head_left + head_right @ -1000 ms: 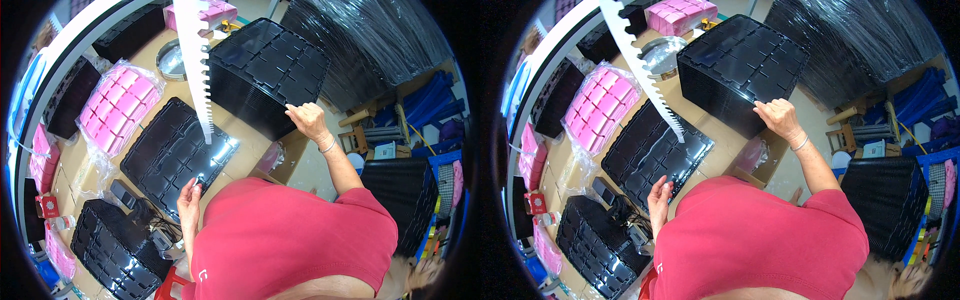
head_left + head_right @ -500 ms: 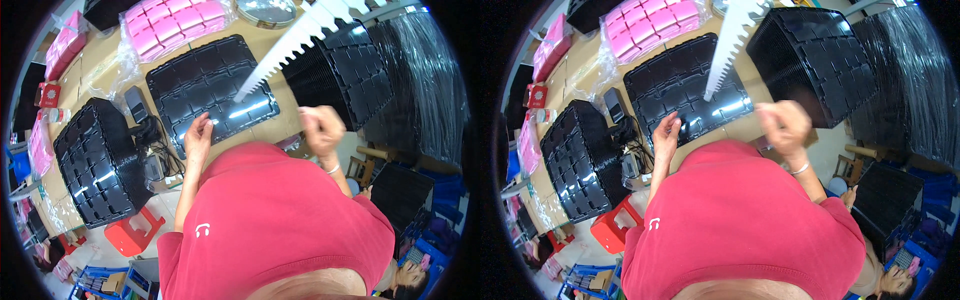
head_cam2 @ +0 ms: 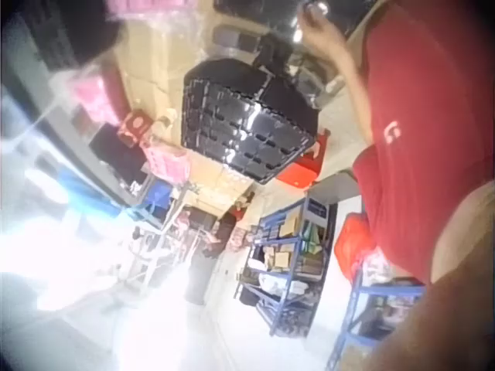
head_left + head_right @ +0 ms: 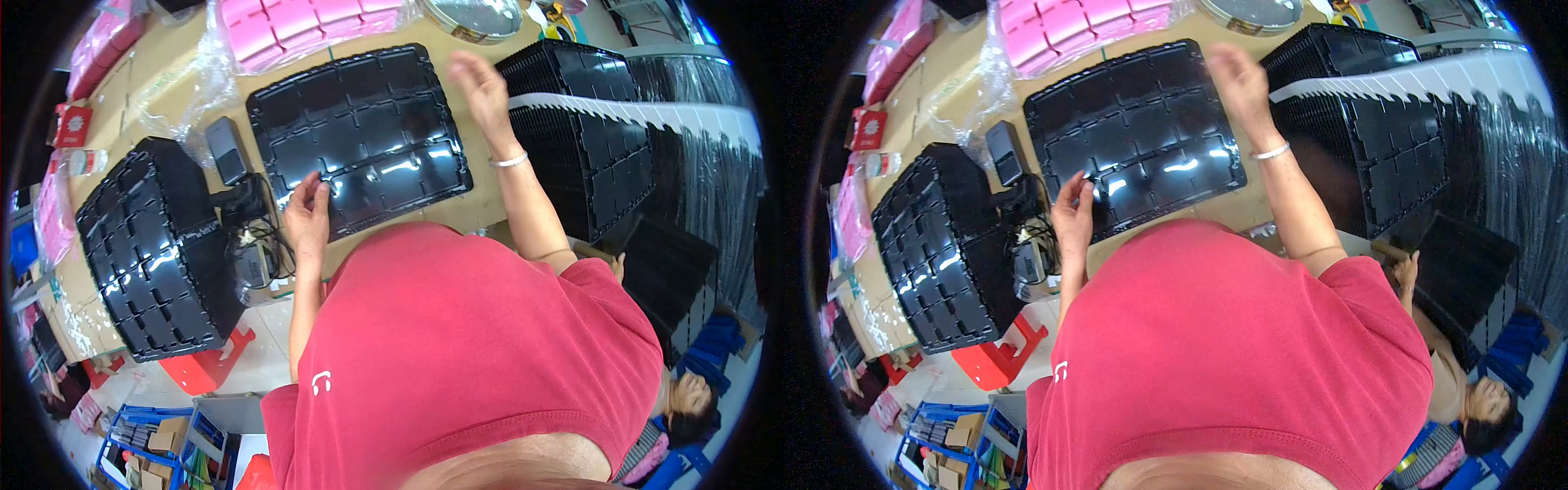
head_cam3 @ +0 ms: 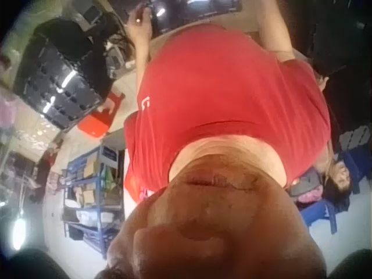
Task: The person places pink foam blocks into black plastic grid trays and applies white dividers by hand.
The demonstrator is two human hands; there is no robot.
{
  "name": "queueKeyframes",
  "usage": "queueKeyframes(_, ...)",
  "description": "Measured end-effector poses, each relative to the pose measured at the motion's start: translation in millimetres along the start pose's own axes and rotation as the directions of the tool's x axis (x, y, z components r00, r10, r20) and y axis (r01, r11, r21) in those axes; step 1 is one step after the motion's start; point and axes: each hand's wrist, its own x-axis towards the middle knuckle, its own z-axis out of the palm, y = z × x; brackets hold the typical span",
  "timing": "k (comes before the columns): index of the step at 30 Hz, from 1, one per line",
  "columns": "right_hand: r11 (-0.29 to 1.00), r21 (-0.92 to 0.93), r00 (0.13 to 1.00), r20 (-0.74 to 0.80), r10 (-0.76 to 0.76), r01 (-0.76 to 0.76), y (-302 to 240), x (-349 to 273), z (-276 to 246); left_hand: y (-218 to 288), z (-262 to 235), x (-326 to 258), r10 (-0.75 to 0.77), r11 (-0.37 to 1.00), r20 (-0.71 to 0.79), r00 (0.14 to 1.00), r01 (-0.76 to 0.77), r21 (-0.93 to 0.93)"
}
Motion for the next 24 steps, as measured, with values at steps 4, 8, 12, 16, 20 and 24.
queueKeyframes(4,0.884,-0.057,0.658,0.646,0.386,-0.463,-85,-61,-3,28,17,25,0.161,0.978,0.16,0.974,-0.136,-0.156)
queueKeyframes(8,0.702,-0.045,0.49,0.685,0.539,-0.711,-85,-113,-35,113,46,48,0.466,0.862,0.462,0.755,-0.504,-0.045)
queueKeyframes(12,0.698,-0.06,0.601,0.46,0.654,-0.713,-73,-148,-61,122,108,65,0.532,0.734,0.734,0.422,-0.663,-0.15)
queueKeyframes(16,0.787,-0.021,0.77,0.194,0.608,-0.617,-63,-159,-60,90,123,67,0.322,0.832,0.887,0.331,-0.545,-0.098)
queueKeyframes(20,0.829,0.045,0.83,0.038,0.556,-0.557,-44,-159,-36,34,114,58,0.229,0.972,0.833,0.503,-0.162,-0.17)
queueKeyframes(24,0.901,0.101,0.905,-0.022,0.426,-0.421,-22,-159,-1,29,110,34,0.106,0.993,0.761,0.64,-0.024,-0.118)
